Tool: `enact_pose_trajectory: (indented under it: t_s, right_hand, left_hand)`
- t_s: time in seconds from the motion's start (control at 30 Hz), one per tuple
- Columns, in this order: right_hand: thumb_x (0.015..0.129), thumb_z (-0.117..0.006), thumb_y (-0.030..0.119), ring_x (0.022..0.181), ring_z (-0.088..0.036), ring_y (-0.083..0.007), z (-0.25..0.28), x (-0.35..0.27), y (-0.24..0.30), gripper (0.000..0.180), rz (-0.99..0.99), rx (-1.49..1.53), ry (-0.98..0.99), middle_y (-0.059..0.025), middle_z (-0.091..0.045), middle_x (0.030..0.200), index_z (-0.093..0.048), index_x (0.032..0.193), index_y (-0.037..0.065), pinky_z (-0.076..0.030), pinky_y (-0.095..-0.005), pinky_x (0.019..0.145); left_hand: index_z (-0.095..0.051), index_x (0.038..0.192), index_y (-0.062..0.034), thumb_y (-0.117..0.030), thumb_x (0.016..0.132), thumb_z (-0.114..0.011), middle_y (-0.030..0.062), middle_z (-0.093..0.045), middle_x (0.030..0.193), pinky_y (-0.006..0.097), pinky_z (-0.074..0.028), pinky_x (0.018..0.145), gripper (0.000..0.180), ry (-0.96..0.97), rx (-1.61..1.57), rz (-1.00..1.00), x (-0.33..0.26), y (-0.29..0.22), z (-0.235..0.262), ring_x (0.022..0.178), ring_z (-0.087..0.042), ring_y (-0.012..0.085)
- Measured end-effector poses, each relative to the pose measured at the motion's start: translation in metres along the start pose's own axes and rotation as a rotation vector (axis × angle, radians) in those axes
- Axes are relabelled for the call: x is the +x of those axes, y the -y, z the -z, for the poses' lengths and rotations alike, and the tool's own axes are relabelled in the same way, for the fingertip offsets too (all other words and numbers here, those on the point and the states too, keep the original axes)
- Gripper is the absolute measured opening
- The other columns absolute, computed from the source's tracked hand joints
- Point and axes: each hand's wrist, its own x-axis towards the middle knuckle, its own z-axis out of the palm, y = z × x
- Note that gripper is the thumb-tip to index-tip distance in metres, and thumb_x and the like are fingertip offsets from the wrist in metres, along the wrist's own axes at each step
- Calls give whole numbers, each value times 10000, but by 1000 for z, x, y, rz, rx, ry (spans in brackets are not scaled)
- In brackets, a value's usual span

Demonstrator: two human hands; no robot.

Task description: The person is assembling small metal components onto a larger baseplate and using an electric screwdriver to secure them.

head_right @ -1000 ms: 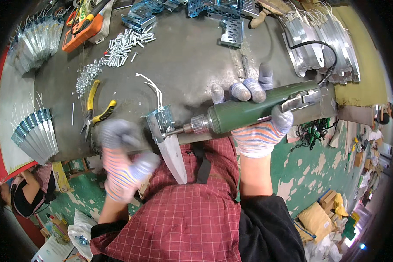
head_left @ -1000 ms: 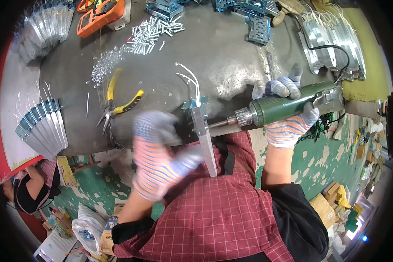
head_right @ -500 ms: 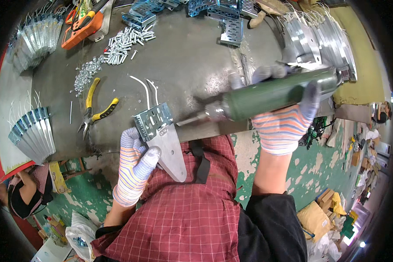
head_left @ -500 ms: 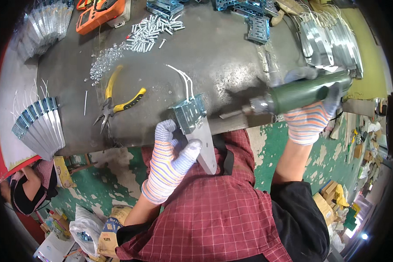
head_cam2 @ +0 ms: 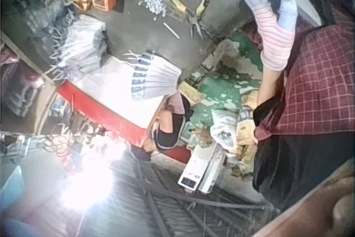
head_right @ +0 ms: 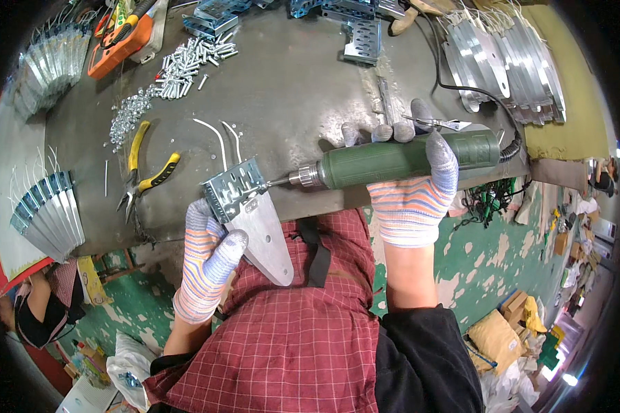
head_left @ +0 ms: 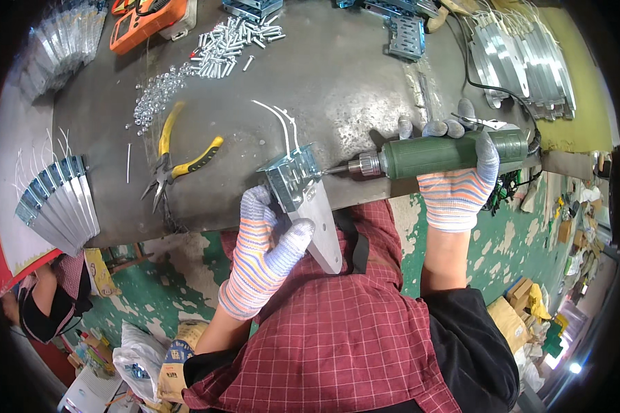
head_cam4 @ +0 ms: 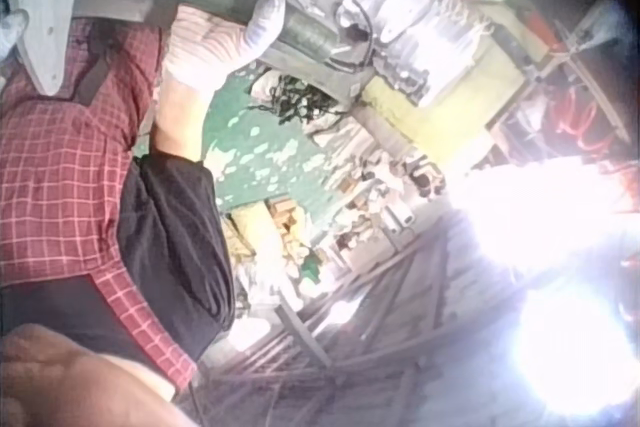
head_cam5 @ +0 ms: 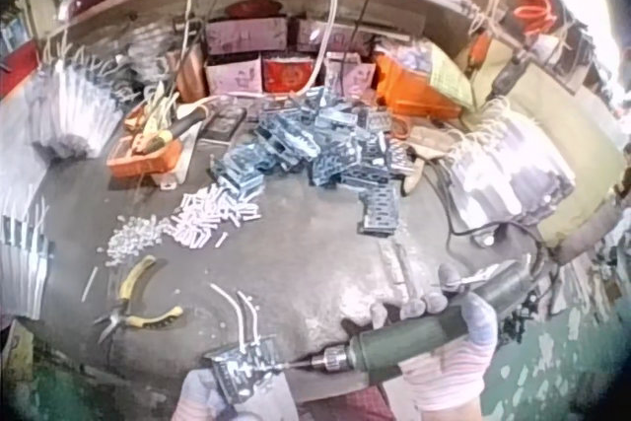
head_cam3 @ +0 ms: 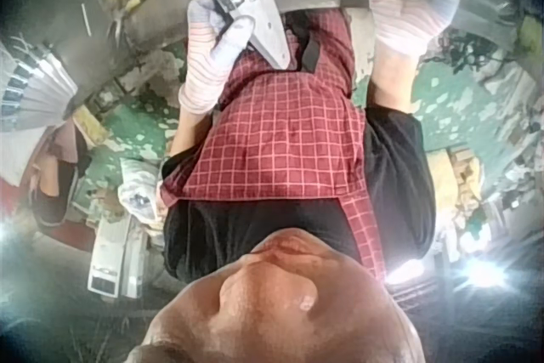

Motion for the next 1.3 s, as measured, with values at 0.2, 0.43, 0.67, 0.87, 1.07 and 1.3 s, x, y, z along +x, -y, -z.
enact_pose_trajectory:
  t_s: [0.2,0.43,0.67,0.87,1.07,1.3]
  right_hand:
    - [807,-673,225,991,-549,-247,-6,-10,-1,480,34,-71,55,-54,-572,932,-518,1232,65,-287,-617,1059]
    - [752,-734,195,985,-514,-193,-51,-14,13,523,7,194,126,-28,-543,947,-521,1201,33,-369,-449,1002]
    - [775,-693,195,939,-567,-216,-5,-9,1,463,-116,174,-81,-40,-643,924,-534,1178,33,-273,-541,1093]
    - [779,-683,245,973,-589,-226,19,-11,7,609,-137,208,-27,-21,-645,922,-469,1298,10,-225,-546,1127]
    - [768,-704,262,967,-592,-219,21,-10,12,620,-96,124,-63,-16,-644,903,-479,1298,31,-218,-540,1125]
    - [771,-703,257,991,-574,-229,13,-6,10,589,-120,131,-47,-21,-637,899,-502,1285,53,-270,-536,1103]
  left_hand:
    - [-391,1275,-36,11,844,-634,99,-524,1183,298,-418,937,497,8,-39,7,-1,-6,0,1084,-508,160]
    - [-549,1129,-14,-34,752,-661,167,-561,1206,359,-502,834,394,-83,148,-63,-15,-51,-15,995,-609,287]
    - [-602,852,-44,18,663,-619,217,-555,1270,440,-529,827,200,152,872,-742,16,8,27,1014,-611,411]
    - [-608,943,-34,-94,896,-551,214,-638,1108,425,-487,896,96,191,695,-593,15,-9,28,1039,-623,355]
    - [-619,998,12,17,857,-564,112,-639,923,312,-481,796,152,-493,1137,-689,71,-62,92,840,-603,182]
    - [-654,963,-117,-216,823,-642,111,-641,941,399,-484,788,172,-474,1830,-317,133,-80,113,897,-609,305]
